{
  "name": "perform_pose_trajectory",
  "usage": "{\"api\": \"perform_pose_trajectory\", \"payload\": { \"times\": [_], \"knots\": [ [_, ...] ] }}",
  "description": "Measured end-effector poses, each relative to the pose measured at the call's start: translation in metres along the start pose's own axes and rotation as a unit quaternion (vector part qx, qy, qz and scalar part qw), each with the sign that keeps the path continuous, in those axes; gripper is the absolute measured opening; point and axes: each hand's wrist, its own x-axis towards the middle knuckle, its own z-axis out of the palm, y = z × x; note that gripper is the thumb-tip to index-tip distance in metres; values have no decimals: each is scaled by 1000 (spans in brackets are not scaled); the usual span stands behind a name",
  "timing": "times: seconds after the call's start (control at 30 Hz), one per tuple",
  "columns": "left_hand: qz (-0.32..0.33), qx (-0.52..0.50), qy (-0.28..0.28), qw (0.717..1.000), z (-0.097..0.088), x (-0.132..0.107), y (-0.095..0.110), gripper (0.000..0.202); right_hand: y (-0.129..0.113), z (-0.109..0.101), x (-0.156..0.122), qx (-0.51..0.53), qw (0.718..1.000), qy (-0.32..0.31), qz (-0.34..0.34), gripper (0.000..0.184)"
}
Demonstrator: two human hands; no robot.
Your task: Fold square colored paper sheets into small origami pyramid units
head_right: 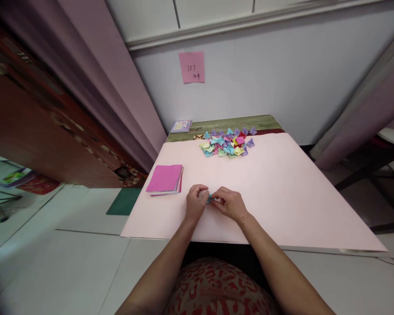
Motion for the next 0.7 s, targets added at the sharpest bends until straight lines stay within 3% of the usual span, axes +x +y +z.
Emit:
{"api": "perform_pose_trajectory", "payload": {
  "times": [0.13, 0.5, 0.7],
  "knots": [
    [7, 55, -3, 998, -1, -2, -2, 8, 0, 2, -1, -39, 999, -14, -8, 9],
    [6, 76, 1, 997, 2, -3, -6, 17, -4, 2, 1, -87, 994, -63, 17, 14],
    [21, 114, -16, 993, 2, -4, -1, 18, -6, 4, -1, -123, 990, -63, -38, 9]
  ]
}}
